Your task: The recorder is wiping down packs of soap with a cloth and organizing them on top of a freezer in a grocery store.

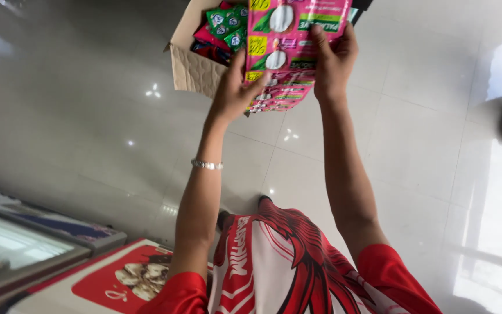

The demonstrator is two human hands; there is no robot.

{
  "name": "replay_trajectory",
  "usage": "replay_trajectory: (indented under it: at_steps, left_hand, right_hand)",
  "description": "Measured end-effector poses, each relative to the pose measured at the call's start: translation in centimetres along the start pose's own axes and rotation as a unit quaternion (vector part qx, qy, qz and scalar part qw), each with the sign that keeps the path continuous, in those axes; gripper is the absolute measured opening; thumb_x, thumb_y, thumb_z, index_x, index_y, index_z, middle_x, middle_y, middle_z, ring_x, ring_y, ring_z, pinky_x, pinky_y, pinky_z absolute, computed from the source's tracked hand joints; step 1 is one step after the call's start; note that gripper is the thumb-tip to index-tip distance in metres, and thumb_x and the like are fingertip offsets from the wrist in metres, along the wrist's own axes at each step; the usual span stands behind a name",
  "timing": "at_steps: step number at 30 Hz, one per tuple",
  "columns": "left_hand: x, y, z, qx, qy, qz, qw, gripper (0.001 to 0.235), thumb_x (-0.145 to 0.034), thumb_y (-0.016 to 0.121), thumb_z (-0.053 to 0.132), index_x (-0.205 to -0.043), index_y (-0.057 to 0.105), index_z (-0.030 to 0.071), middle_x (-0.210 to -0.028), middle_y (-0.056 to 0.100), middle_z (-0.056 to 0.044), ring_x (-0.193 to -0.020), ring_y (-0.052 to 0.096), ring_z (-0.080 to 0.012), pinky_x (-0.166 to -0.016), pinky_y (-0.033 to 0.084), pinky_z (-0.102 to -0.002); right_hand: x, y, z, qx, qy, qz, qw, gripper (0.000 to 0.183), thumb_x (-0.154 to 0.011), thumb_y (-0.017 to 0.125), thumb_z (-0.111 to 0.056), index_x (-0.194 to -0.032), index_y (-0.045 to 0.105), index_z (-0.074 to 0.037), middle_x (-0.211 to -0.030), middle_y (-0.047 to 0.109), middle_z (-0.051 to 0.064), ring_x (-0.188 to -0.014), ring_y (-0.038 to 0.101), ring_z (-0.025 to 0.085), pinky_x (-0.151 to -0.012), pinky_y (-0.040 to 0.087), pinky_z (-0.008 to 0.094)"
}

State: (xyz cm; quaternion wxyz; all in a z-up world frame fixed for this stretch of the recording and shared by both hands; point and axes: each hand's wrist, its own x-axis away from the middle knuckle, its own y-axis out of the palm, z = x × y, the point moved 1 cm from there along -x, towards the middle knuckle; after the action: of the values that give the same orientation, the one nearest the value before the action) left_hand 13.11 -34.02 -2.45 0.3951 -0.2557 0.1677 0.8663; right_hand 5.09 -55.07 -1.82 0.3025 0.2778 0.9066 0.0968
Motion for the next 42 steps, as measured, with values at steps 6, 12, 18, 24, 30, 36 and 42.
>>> replay_trajectory:
  at_steps: [6, 12, 18, 24, 30, 36, 42]
  left_hand:
    - [1.6, 2.9, -4.9, -0.137, -0.079, -0.005, 0.987, 0.027, -0.109, 0.063, 0.025, -0.124, 0.059, 0.003, -0.105, 0.074, -0.009, -0.095, 0.069, -0.0122, -0.084, 0.055, -0.030]
    - [-2.2, 4.5, -5.1, -0.069, -0.049, 0.021, 0.996, 0.021, -0.108, 0.066, 0.017, -0.117, 0.056, 0.001, -0.101, 0.071, -0.008, -0.093, 0.065, -0.0118, -0.083, 0.054, -0.027]
    - [-4.5, 3.0, -7.8, -0.031, -0.021, -0.067, 0.997, 0.030, -0.111, 0.058, 0.022, -0.132, 0.051, 0.002, -0.116, 0.068, -0.009, -0.105, 0.066, -0.0144, -0.092, 0.054, -0.031]
    - [-5.9, 1.4, -3.8, 0.030, -0.057, -0.226, 0.972, 0.033, -0.117, 0.050, 0.024, -0.143, 0.046, 0.005, -0.127, 0.064, -0.007, -0.118, 0.063, -0.0187, -0.105, 0.051, -0.035]
    - [-1.3, 0.9, 1.2, 0.151, -0.055, -0.288, 0.944, 0.051, -0.111, 0.056, 0.014, -0.155, 0.031, 0.008, -0.124, 0.064, -0.009, -0.112, 0.068, -0.0193, -0.099, 0.059, -0.033]
    - [5.1, 0.6, 0.9, -0.021, 0.004, -0.269, 0.963, 0.041, -0.104, 0.061, 0.005, -0.143, 0.051, 0.005, -0.121, 0.068, -0.017, -0.103, 0.073, -0.0268, -0.086, 0.059, -0.036]
    - [11.4, -4.4, 0.1, -0.131, 0.002, -0.378, 0.916, 0.051, -0.105, 0.055, 0.005, -0.154, 0.043, 0.008, -0.128, 0.061, -0.019, -0.115, 0.066, -0.0357, -0.094, 0.056, -0.042]
  right_hand:
    - [-0.2, -4.9, -1.3, 0.010, 0.019, 0.099, 0.995, 0.028, -0.113, 0.073, -0.021, -0.119, 0.061, 0.004, -0.108, 0.071, 0.009, -0.094, 0.063, 0.012, -0.088, 0.055, 0.032]
    - [5.7, -6.4, 1.2, 0.027, 0.155, 0.099, 0.983, 0.046, -0.108, 0.057, -0.031, -0.141, 0.051, 0.000, -0.129, 0.067, 0.008, -0.116, 0.067, 0.013, -0.101, 0.058, 0.032]
    - [8.9, -4.1, 2.1, 0.022, 0.098, 0.227, 0.969, 0.039, -0.110, 0.058, -0.012, -0.143, 0.052, 0.006, -0.128, 0.067, 0.013, -0.114, 0.066, 0.017, -0.101, 0.056, 0.036]
    - [12.2, 0.3, -3.2, 0.010, 0.045, 0.266, 0.963, 0.047, -0.105, 0.058, -0.006, -0.149, 0.044, -0.001, -0.134, 0.064, 0.010, -0.121, 0.065, 0.015, -0.106, 0.056, 0.034]
    - [19.0, 3.7, -5.1, 0.063, -0.054, 0.344, 0.935, 0.058, -0.109, 0.064, 0.000, -0.158, 0.033, 0.000, -0.137, 0.063, 0.019, -0.121, 0.065, 0.023, -0.102, 0.057, 0.040]
    - [24.8, 11.0, -4.5, 0.131, -0.109, 0.493, 0.854, 0.094, -0.095, 0.063, 0.004, -0.163, 0.005, -0.025, -0.128, 0.066, 0.021, -0.107, 0.069, 0.018, -0.089, 0.060, 0.038]
    - [32.0, 14.3, -0.4, 0.244, 0.031, 0.584, 0.773, 0.053, -0.099, 0.064, -0.001, -0.149, 0.046, -0.008, -0.103, 0.070, 0.007, -0.090, 0.065, 0.009, -0.079, 0.057, 0.027]
